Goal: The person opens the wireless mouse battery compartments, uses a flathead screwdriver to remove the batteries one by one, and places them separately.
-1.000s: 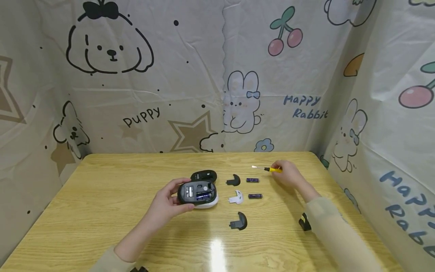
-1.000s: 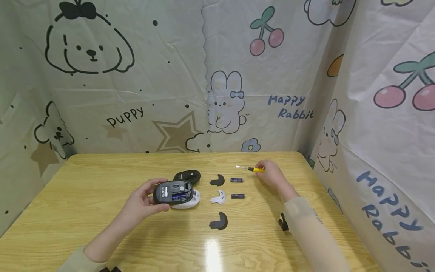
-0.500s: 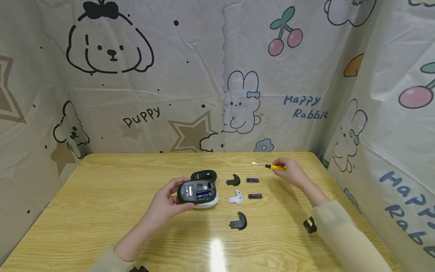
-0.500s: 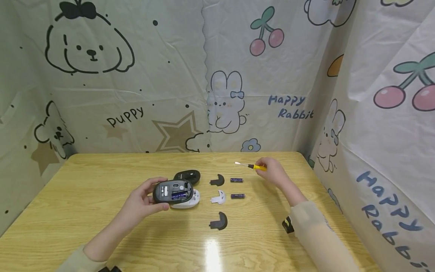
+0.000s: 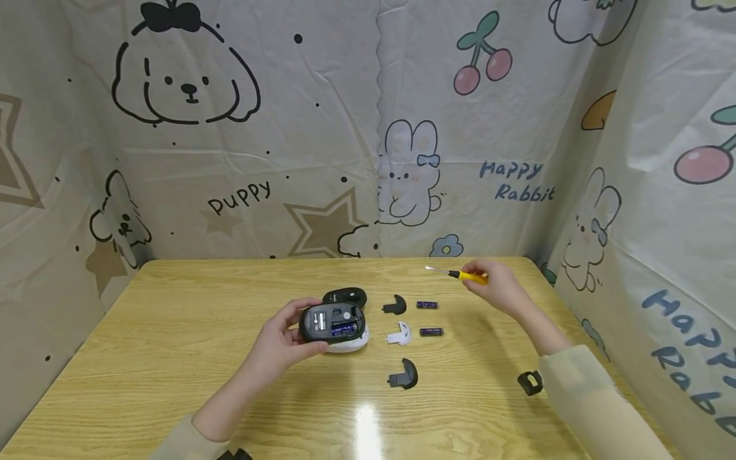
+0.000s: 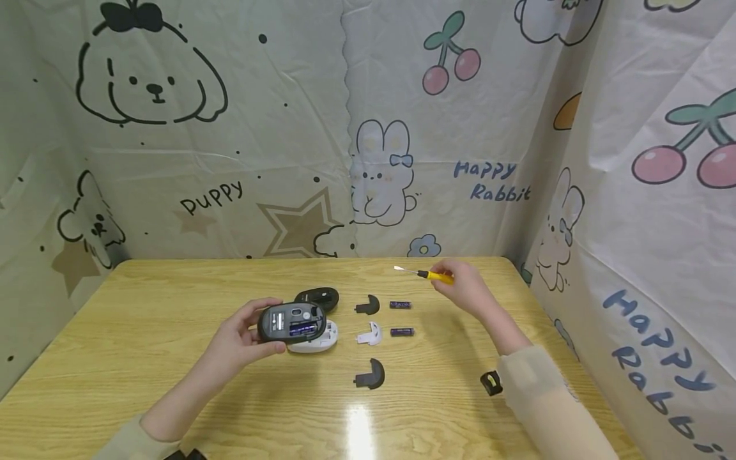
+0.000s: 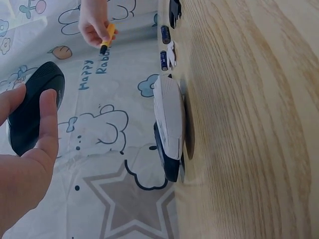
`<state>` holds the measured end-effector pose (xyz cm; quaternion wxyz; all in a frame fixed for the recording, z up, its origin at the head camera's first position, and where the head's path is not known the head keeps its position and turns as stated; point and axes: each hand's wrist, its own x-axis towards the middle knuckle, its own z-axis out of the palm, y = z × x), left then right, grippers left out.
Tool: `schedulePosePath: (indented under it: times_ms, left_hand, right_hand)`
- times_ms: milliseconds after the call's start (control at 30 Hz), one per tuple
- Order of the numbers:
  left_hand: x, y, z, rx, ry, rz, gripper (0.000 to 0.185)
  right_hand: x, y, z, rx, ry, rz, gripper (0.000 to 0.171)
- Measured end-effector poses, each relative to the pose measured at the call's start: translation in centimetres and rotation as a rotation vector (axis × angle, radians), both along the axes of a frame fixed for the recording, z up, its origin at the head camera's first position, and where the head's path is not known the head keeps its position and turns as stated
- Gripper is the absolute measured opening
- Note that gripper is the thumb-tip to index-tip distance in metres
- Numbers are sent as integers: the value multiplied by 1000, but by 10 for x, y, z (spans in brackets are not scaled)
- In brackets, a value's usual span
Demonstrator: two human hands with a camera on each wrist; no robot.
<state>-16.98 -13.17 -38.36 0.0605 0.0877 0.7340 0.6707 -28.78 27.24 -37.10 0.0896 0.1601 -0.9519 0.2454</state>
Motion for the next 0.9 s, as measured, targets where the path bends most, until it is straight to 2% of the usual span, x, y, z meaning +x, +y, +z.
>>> schedulePosePath:
  times_ms: [433, 900]
  left_hand:
    - [-1, 1, 2, 4, -2, 6, 69]
    - [-1, 2, 8, 6, -1, 8, 71]
  right_hand:
    - [20, -15, 21, -19, 99, 36, 21]
    - [44, -35, 40, -41, 262, 126, 19]
